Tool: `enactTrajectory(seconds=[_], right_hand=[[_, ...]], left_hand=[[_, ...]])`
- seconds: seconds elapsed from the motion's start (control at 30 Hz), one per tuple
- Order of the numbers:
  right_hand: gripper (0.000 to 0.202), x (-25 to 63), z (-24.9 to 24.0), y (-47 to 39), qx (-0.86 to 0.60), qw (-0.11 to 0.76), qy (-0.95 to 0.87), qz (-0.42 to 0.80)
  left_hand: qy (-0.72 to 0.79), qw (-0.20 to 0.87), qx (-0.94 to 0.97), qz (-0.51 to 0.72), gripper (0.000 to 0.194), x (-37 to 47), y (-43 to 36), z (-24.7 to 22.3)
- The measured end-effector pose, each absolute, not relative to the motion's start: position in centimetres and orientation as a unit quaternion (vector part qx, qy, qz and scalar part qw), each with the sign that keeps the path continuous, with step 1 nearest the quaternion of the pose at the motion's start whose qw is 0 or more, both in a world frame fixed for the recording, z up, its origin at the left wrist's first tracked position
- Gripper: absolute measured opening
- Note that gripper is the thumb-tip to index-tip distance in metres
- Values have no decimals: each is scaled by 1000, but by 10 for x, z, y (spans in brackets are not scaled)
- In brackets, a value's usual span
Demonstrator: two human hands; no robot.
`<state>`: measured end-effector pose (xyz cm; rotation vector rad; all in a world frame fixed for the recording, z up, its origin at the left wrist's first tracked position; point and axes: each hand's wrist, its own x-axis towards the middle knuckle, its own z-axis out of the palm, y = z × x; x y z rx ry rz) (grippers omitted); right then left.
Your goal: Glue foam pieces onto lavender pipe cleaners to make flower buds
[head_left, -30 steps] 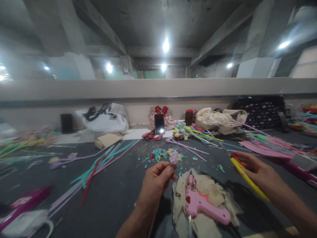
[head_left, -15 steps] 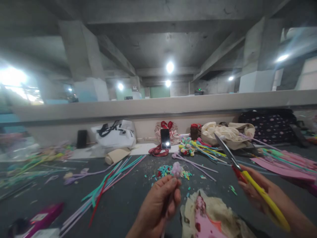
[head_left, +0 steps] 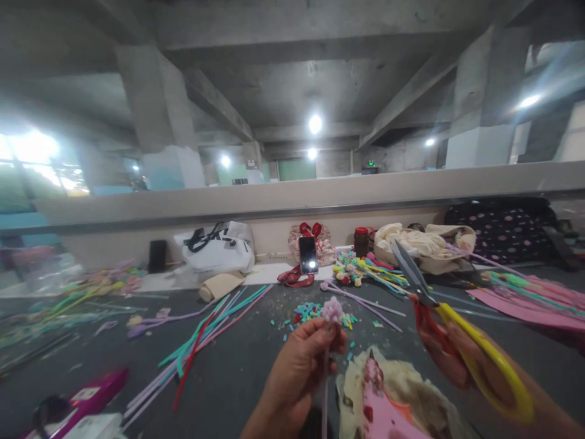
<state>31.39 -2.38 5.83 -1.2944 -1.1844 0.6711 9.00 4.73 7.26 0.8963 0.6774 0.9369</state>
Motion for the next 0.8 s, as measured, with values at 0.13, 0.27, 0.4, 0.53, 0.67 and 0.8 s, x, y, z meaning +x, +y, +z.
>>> enactTrajectory(seconds=[0.13, 0.27, 0.4, 0.53, 0.67, 0.8], right_hand=[[36, 309, 52, -21, -476, 578, -520, 411], [33, 306, 45, -21, -449, 584, -514, 440], [56, 305, 43, -23, -461, 575, -522, 429], [70, 303, 44, -21, -470, 536, -572, 405], [66, 297, 41, -15, -487, 531, -576, 386], [60, 287, 39, -13, -490, 510, -603, 368]], left_hand=[[311, 739, 400, 444, 14, 87, 47, 74], [285, 753, 418, 421, 15, 83, 42, 78], [299, 731, 464, 402, 14, 79, 34, 90], [299, 713, 493, 400, 16, 69, 32, 99], [306, 705, 510, 387, 17, 59, 36, 98], [321, 697, 503, 398, 19, 58, 43, 90]])
